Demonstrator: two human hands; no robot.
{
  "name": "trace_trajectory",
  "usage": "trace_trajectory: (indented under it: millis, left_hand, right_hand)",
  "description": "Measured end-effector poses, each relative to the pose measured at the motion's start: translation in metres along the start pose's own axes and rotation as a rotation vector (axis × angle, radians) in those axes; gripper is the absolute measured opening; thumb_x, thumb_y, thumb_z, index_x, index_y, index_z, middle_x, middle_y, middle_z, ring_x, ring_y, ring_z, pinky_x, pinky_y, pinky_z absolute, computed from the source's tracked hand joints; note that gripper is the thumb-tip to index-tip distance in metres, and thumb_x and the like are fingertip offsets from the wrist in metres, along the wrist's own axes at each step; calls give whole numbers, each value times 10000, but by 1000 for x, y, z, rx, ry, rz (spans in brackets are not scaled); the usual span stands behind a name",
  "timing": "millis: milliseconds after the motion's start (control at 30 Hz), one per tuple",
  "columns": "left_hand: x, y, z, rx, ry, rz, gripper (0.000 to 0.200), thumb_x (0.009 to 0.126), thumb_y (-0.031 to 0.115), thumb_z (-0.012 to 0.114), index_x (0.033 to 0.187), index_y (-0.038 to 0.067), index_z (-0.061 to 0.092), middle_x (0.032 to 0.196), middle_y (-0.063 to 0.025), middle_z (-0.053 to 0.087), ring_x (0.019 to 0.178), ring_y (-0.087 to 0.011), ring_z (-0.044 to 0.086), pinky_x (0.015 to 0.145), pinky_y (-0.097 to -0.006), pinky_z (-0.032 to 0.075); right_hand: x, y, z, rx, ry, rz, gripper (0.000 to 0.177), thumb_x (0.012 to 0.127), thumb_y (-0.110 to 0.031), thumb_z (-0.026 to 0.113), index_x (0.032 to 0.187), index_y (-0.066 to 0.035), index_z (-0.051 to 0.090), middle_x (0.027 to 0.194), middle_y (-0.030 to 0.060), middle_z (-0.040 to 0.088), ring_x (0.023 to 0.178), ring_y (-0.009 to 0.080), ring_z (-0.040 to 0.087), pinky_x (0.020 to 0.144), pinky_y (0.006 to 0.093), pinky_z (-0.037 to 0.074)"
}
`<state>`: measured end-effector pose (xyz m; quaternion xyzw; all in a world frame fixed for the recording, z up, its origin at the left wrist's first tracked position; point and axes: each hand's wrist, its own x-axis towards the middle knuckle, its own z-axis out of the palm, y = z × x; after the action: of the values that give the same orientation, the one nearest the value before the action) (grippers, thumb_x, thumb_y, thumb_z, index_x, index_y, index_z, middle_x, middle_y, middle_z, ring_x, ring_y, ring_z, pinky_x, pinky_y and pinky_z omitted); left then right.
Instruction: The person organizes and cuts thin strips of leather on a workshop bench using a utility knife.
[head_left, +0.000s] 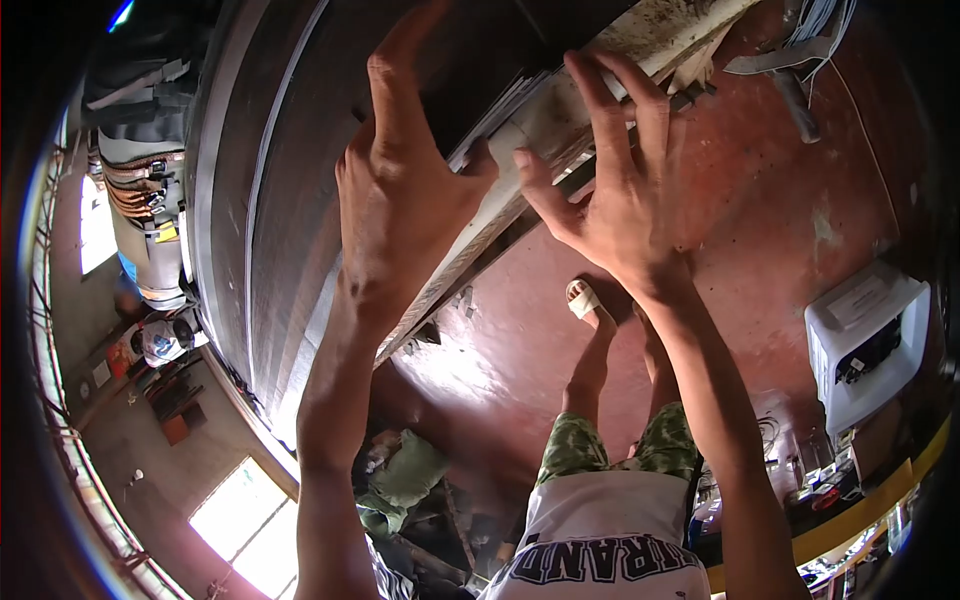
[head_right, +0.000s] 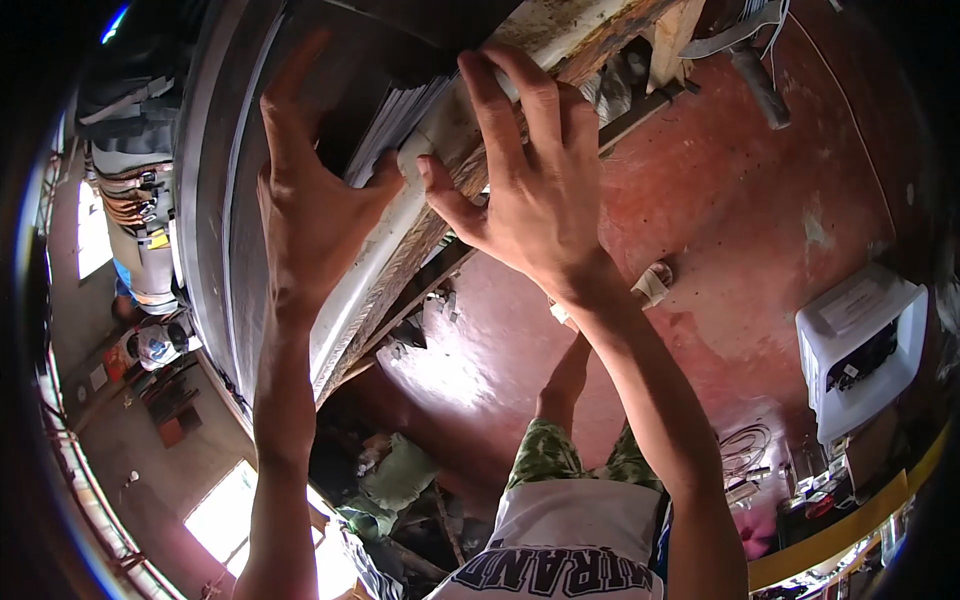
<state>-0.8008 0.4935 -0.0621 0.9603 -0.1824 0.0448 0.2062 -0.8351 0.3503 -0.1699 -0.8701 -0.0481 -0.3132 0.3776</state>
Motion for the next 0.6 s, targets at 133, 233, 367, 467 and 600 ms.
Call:
trace_trajectory:
  millis: [133, 233, 367, 467, 600]
  left_hand:
    - [1, -4, 1, 29, 21, 48, 900, 714, -26, 777, 1479, 131, 330, 1466, -93, 474, 1144, -322, 652, 967, -399, 571]
    - [1, -6, 1, 47, 34, 96, 901, 709, -41, 776, 1474, 123, 330, 1471, -99, 464, 1155, -317, 645, 973, -398, 571]
    - [0, 0, 0, -22, 11, 21, 898, 709, -65, 770, 1472, 116, 332, 1462, -104, 462, 1151, -305, 646, 961, -384, 577]
    - [-1, 0, -1, -109, -4, -76, 895, 709, -73, 769, 1470, 106, 332, 1469, -100, 442, 1125, -298, 656, 930, -368, 586]
    - [0, -1, -3, -32, 10, 27, 892, 709, -76, 770, 1467, 97, 331, 1478, -99, 423, 1087, -293, 670, 892, -358, 596]
  right_hand:
    - [0, 2, 0, 32, -10, 5, 691, 761, -362, 769, 1344, -60, 552, 1388, 66, 460, 1054, 278, 480, 868, 396, 450]
    - [1, 2, 0, 55, -11, 8, 690, 752, -354, 779, 1340, -67, 559, 1387, 63, 460, 1053, 280, 479, 876, 395, 450]
    - [1, 1, -1, 73, -8, 33, 680, 745, -353, 787, 1327, -73, 574, 1379, 55, 469, 1052, 281, 476, 900, 394, 446]
    - [0, 0, 2, 95, 10, 43, 677, 746, -355, 785, 1325, -71, 577, 1375, 50, 473, 1053, 282, 472, 901, 395, 445]
    - [-1, 0, 3, 99, 20, 39, 673, 755, -354, 780, 1329, -69, 573, 1376, 54, 471, 1055, 282, 469, 897, 400, 444]
